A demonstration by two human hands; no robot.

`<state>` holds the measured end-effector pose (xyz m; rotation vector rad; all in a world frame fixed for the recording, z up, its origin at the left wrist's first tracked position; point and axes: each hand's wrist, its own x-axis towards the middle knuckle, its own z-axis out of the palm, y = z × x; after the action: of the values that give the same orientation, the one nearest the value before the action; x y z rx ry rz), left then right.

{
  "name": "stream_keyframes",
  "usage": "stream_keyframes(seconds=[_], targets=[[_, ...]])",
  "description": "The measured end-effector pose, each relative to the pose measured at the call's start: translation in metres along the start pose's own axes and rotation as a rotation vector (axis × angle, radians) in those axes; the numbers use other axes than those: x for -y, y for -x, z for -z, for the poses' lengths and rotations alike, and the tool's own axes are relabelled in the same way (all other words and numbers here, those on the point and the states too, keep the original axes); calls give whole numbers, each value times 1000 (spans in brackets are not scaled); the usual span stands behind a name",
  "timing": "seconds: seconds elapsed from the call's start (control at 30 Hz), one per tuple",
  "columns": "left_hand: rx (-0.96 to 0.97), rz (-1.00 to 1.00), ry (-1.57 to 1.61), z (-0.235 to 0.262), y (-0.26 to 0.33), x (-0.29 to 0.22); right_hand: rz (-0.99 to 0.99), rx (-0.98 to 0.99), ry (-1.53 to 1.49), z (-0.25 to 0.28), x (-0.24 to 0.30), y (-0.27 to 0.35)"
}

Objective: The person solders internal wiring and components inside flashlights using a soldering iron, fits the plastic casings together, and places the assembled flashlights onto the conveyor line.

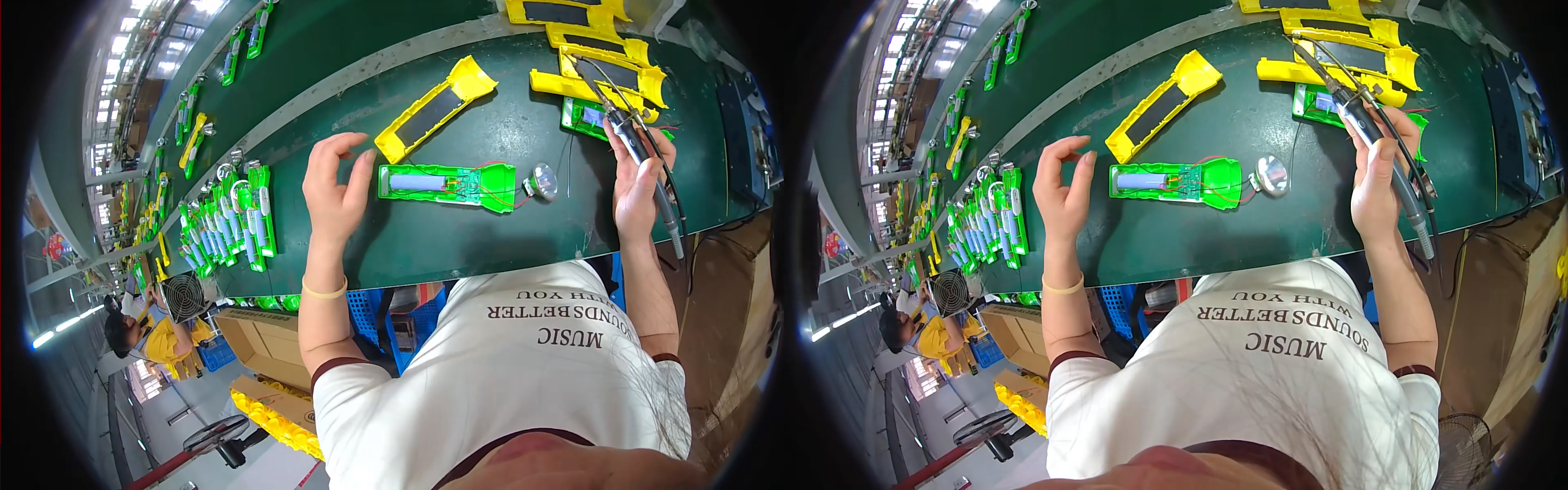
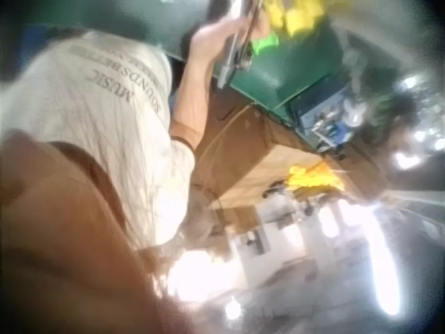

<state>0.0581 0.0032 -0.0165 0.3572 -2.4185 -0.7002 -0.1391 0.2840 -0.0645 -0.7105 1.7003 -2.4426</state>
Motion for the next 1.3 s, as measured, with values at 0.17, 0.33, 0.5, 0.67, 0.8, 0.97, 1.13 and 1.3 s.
stream_keyframes(seconds=[0.17, 0.33, 0.5, 0.67, 0.8, 0.97, 1.13, 1.3], targets=[[167, -78, 30, -24, -6, -40, -15, 68, -21, -6, -1, 0], [313, -214, -113, -65, -19, -67, 38, 76, -6, -6, 2, -2], [114, -82, -50, -78, -17, -51, 3, 33, 21, -6, 7, -2], [187, 27, -171, -75, -28, -50, 13, 195, -78, -1, 14, 2], [456, -139, 24, -49, -27, -39, -119, 98, -204, 2, 20, 4], [364, 111, 54, -54, -21, -51, -155, 245, -135, -6, 25, 2], [270, -52, -43, -57, -14, -46, -334, 347, 7, -24, 37, -3], [361, -43, -117, -53, -16, -49, -360, 477, 347, -40, 39, -13]])
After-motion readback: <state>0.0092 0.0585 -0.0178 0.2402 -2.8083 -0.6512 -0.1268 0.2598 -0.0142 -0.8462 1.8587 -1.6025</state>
